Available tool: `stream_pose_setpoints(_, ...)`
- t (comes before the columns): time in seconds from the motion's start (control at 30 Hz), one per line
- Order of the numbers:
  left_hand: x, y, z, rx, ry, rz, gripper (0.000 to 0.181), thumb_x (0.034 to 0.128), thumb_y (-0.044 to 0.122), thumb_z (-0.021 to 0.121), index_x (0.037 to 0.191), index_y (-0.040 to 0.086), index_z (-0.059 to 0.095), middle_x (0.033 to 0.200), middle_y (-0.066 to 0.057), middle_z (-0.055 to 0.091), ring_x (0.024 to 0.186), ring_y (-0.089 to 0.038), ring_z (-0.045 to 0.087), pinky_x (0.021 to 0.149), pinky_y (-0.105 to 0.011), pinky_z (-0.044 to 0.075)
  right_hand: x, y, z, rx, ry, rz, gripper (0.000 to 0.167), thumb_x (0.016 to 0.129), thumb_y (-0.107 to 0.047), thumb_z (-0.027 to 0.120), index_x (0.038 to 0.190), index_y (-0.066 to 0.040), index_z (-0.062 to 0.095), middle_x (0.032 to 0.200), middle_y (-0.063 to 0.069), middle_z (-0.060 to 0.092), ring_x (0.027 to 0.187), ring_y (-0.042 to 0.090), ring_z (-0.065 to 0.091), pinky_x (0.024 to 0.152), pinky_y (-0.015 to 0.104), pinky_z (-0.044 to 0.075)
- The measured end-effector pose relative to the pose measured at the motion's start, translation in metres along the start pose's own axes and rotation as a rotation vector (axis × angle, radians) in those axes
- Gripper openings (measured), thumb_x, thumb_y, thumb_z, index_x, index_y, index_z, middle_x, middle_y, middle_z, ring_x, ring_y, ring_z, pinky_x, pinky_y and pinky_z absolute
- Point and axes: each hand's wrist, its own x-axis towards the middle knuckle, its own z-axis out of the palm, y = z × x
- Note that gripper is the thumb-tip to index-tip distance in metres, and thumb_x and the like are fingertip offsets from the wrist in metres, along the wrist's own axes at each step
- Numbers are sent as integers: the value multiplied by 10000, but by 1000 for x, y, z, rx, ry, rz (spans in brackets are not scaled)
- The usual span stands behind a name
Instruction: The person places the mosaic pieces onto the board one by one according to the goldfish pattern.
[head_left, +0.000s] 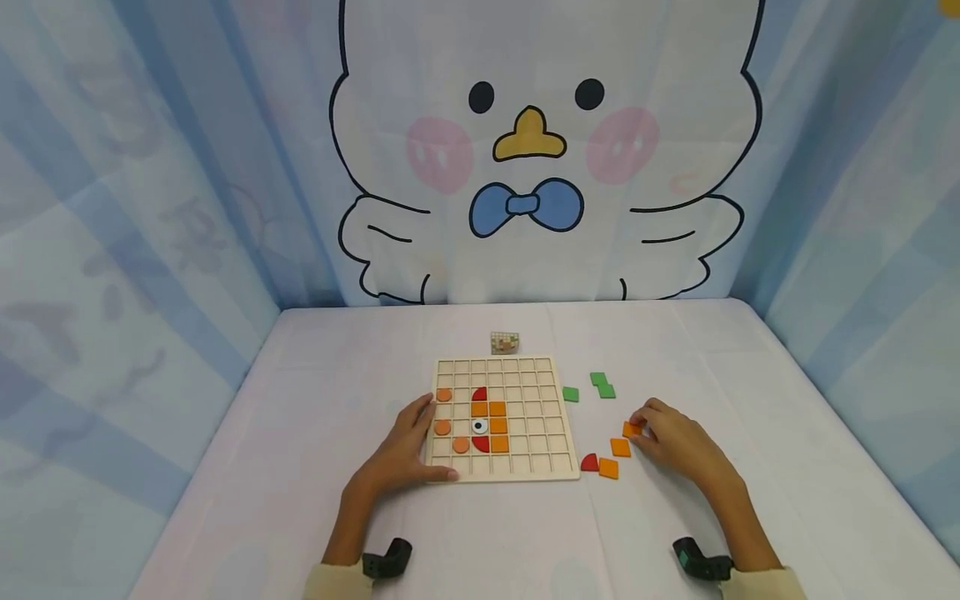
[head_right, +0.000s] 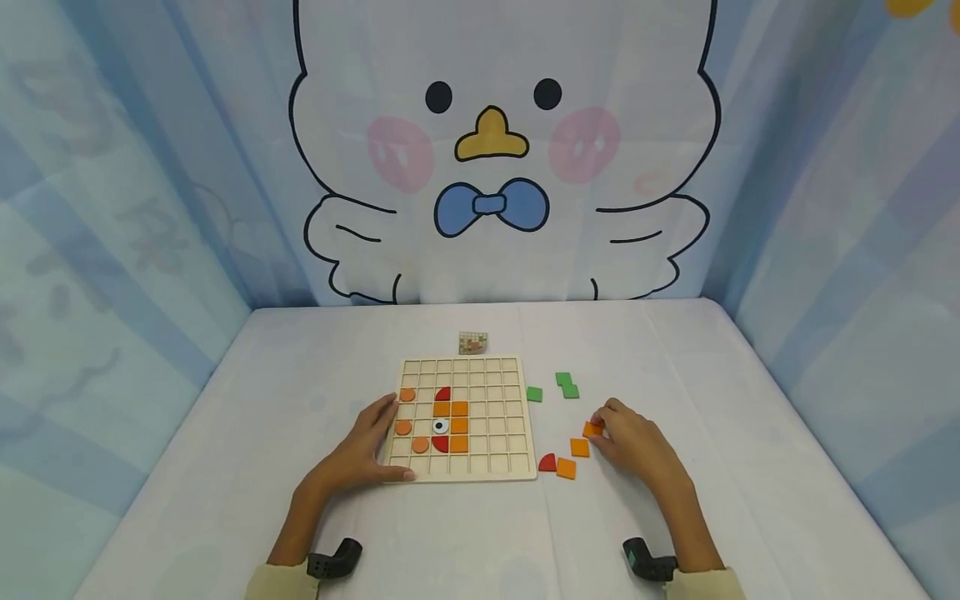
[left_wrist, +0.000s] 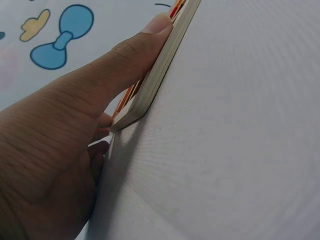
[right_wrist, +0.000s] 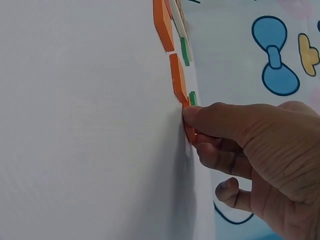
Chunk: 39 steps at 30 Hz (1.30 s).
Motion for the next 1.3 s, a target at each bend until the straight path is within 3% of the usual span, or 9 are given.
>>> stream_pose_setpoints(0.33,0,0,-1,-16,-2,-5,1269,628,585,845,1568,84,156,1641,-80,108,1510,-287,141,1187,-523,247,16,-6,-4,5,-2,-53,233,828,-185,783,989,-44,691,930,29,598,770,128,526,720,282,565)
stream_pose_setpoints(0.67,0,3,-3,-12,-7,-5,1262,637,573,841,1570,92,141,1640,-84,110,1507,-293,144,1186,-533,243,35,-30,-8,23,-31,-143,208,842,-177,771,999,-65,693,925,24,581,763,120,519,660,206,518)
stream_pose_setpoints(1.3,-2,1,-2,5,-6,-5,1251,640,582,838,1565,83,160,1643,-84,105,1513,-293,131,1188,-519,245,74,-86,25,40,-88,-283,273,880,-296,735,1068,-104,693,1011,-33,588,746,71,500,685,200,495)
